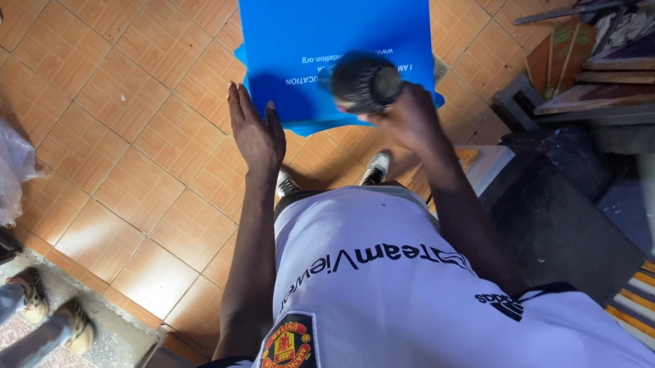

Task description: The person uses a heat gun to apply heat to a blue banner laid flat on a tiled floor. They repeatedly move the heat gun over the printed text area while holding the banner edges with the other hand. The banner is flipped and repositioned several times during the process.

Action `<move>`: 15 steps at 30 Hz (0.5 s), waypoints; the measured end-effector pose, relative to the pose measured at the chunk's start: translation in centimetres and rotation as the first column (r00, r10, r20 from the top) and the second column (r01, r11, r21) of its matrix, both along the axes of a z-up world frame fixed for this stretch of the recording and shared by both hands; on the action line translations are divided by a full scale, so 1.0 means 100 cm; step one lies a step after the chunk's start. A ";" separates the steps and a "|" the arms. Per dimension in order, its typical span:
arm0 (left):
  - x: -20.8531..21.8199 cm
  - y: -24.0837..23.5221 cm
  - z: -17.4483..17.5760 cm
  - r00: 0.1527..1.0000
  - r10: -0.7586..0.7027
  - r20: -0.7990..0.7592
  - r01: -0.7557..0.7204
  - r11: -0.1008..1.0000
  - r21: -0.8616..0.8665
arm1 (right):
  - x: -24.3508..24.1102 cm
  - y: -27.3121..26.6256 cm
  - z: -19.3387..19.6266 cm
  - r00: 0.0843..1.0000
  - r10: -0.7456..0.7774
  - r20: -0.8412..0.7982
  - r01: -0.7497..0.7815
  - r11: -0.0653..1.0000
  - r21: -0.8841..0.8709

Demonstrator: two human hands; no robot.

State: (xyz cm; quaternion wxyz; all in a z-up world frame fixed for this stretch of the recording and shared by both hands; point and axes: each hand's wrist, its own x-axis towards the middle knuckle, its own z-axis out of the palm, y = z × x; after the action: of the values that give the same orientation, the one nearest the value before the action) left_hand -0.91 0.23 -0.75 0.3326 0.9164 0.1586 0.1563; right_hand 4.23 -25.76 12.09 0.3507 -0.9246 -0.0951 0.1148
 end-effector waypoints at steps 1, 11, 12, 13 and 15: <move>0.006 -0.007 0.002 1.000 -0.002 0.002 0.002 1.000 -0.002 | 0.000 -0.011 0.008 1.000 -0.002 0.002 0.002 1.000 -0.002; 0.035 -0.153 -0.034 0.711 -0.654 -0.257 0.695 0.601 0.394 | -0.007 -0.120 -0.017 0.913 -0.401 0.078 0.405 0.913 -0.044; 0.031 -0.161 -0.040 0.646 -0.719 -0.256 0.749 0.533 0.394 | -0.007 -0.126 -0.022 0.904 -0.418 0.094 0.422 0.906 -0.031; 0.033 -0.154 -0.038 0.642 -0.723 -0.255 0.751 0.528 0.396 | -0.007 -0.127 -0.020 0.901 -0.424 0.097 0.428 0.903 -0.030; 0.031 -0.134 -0.036 0.704 -0.670 -0.236 0.705 0.619 0.346 | -0.009 -0.126 -0.018 0.900 -0.429 0.074 0.429 0.903 0.015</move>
State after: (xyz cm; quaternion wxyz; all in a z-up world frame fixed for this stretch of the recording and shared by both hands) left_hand 2.21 -13.20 -4.33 0.1595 0.9607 -0.2268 0.0082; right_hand 3.32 -38.31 10.27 0.3628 -0.9268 0.0974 0.0000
